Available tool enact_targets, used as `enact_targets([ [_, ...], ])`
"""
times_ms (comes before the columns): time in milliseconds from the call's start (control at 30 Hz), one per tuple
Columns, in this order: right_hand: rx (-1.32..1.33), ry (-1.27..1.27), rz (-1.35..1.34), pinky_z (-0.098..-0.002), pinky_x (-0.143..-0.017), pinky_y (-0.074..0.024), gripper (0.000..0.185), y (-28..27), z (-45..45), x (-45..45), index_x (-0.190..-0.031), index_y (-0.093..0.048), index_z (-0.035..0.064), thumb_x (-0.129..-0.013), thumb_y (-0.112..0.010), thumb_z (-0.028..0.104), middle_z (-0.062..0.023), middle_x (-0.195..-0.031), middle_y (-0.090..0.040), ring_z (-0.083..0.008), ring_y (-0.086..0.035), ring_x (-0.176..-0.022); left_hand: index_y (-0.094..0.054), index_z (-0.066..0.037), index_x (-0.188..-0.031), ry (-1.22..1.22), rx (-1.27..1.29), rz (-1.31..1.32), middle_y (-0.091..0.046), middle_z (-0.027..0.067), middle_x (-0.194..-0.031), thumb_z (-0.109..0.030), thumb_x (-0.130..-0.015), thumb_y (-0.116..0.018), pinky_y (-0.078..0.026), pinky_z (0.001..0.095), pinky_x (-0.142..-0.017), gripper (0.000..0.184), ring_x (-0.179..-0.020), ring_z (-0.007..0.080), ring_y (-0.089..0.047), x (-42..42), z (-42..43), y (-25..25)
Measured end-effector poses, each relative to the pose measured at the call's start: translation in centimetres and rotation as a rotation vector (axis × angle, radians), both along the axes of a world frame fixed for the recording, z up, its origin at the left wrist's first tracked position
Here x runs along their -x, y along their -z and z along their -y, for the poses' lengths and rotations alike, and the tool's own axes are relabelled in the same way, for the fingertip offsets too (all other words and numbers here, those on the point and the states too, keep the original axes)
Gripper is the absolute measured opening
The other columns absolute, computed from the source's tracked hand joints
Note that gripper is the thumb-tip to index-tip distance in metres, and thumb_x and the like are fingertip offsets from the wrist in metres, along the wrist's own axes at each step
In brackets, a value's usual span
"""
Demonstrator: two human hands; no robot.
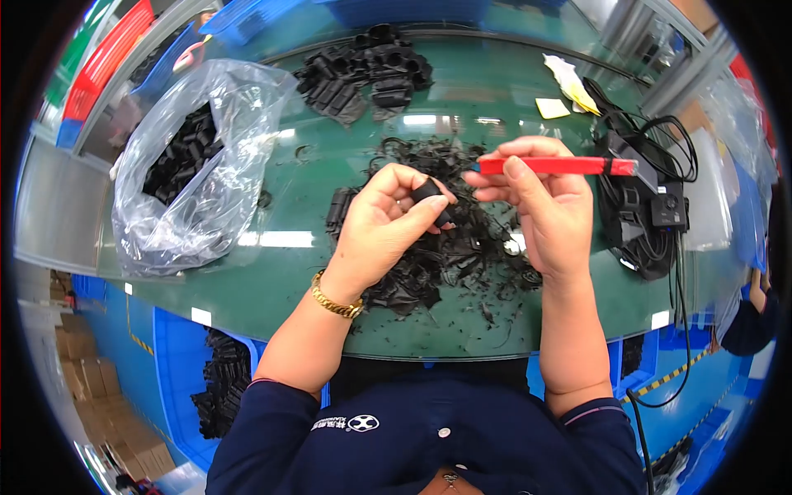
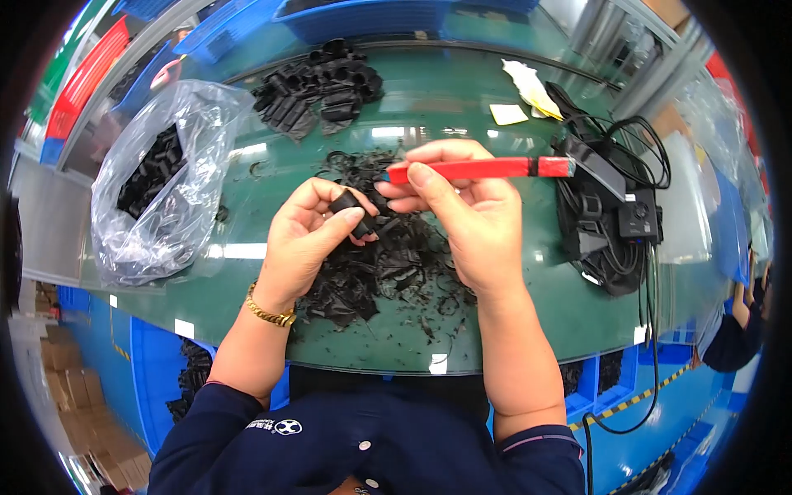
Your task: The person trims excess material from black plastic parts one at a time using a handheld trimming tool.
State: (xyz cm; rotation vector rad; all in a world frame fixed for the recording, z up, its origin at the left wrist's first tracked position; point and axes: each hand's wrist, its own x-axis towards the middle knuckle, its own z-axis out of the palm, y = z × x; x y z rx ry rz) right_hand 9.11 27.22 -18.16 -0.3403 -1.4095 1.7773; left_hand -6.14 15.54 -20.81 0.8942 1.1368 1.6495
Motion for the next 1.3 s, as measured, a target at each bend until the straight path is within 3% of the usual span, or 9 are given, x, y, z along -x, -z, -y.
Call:
enact_targets([
  [200, -0.105, -0.062, 0.021, -0.0324, -0.073, -0.0562, 0.014, 0.3, 0.6, 0.3, -0.102, -0.055, -0.0052, -0.090, -0.059, 0.002, -0.0180, -0.100, -0.064, -0.0259, -0.067, -0.087, -0.051, -0.001, -0.103, -0.035, 0.038, -0.035, -0.063, 0.0077, -0.100, -0.001, -0.088, -0.059, -0.052, 0.0218, -0.072, 0.017, -0.086, 0.0083, -0.060, 0.1, 0.2, -0.6],
  [300, -0.204, -0.050, -0.029, -0.0281, -0.076, -0.0525, 0.012, 0.4, 1.1, 0.5, -0.099, -0.059, -0.0057, -0.087, -0.061, -0.004, -0.0142, -0.095, -0.065, -0.0173, -0.065, -0.083, -0.053, 0.000, -0.102, -0.017, 0.006, -0.078, -0.063, 0.0056, -0.096, -0.001, -0.087, -0.060, -0.049, 0.0188, -0.070, 0.016, -0.084, 0.0048, -0.059, 0.0, 0.2, -0.3],
  [467, -0.363, -0.028, 0.034, -0.0262, -0.075, -0.0521, 0.013, 0.9, 1.0, 0.6, -0.097, -0.061, -0.0034, -0.084, -0.063, -0.004, -0.0114, -0.095, -0.066, -0.0154, -0.064, -0.081, -0.054, 0.000, -0.100, -0.001, 0.015, -0.068, -0.064, 0.0048, -0.094, 0.000, -0.086, -0.060, -0.048, 0.0180, -0.068, 0.015, -0.082, 0.0038, -0.058, 0.1, 0.4, -0.6],
  [867, -0.822, 0.116, 0.076, -0.0309, -0.074, -0.0536, 0.015, 1.1, 0.6, 1.3, -0.090, -0.065, -0.0008, -0.076, -0.068, -0.004, -0.0124, -0.088, -0.066, -0.0247, -0.066, -0.084, -0.054, 0.000, -0.098, -0.041, 0.043, -0.088, -0.062, 0.0017, -0.088, 0.001, -0.085, -0.060, -0.046, 0.0174, -0.066, 0.014, -0.078, 0.0028, -0.056, 0.0, 0.4, -0.2],
  [967, -1.048, 0.197, 0.088, -0.0382, -0.077, -0.0573, 0.022, 1.7, 1.4, 1.6, -0.092, -0.060, -0.0031, -0.073, -0.069, -0.010, -0.0160, -0.090, -0.065, -0.0314, -0.067, -0.090, -0.054, 0.000, -0.098, -0.045, 0.110, -0.071, -0.060, -0.0002, -0.085, 0.001, -0.085, -0.061, -0.046, 0.0176, -0.065, 0.015, -0.076, 0.0024, -0.056, 0.0, 0.3, -0.7],
  [1133, -1.058, 0.291, 0.067, -0.0378, -0.077, -0.0579, 0.025, 2.7, 1.4, 1.9, -0.094, -0.060, -0.0027, -0.073, -0.068, -0.012, -0.0159, -0.089, -0.064, -0.0302, -0.067, -0.088, -0.055, -0.001, -0.097, -0.043, 0.146, -0.051, -0.059, -0.0030, -0.082, 0.000, -0.084, -0.063, -0.044, 0.0165, -0.063, 0.015, -0.073, 0.0004, -0.053, -0.3, 0.2, -0.8],
  [1200, -1.113, 0.400, 0.094, -0.0325, -0.073, -0.0568, 0.024, 2.4, 0.8, 1.8, -0.095, -0.060, -0.0020, -0.075, -0.066, -0.012, -0.0160, -0.090, -0.063, -0.0275, -0.066, -0.083, -0.056, -0.002, -0.096, 0.032, 0.206, -0.151, -0.058, -0.0047, -0.081, -0.001, -0.084, -0.063, -0.042, 0.0155, -0.061, 0.015, -0.071, -0.0006, -0.052, -0.4, 0.6, -1.0],
  [1233, -1.071, 0.400, 0.158, -0.0267, -0.071, -0.0530, 0.018, 1.4, 0.6, 1.3, -0.096, -0.061, -0.0024, -0.080, -0.064, -0.010, -0.0149, -0.092, -0.061, -0.0218, -0.064, -0.080, -0.056, -0.003, -0.096, 0.005, 0.149, -0.238, -0.061, -0.0037, -0.084, -0.002, -0.084, -0.063, -0.041, 0.0156, -0.061, 0.014, -0.070, -0.0007, -0.050, -0.5, 0.6, -0.3],
  [1300, -0.660, 0.325, 0.089, -0.0270, -0.068, -0.0519, 0.016, 1.9, 0.3, 1.1, -0.098, -0.062, -0.0015, -0.083, -0.062, -0.007, -0.0130, -0.093, -0.063, -0.0191, -0.064, -0.080, -0.056, -0.004, -0.096, -0.024, 0.083, -0.176, -0.063, -0.0024, -0.087, -0.002, -0.084, -0.063, -0.041, 0.0158, -0.061, 0.014, -0.071, -0.0007, -0.050, -0.6, 0.3, -0.2],
])
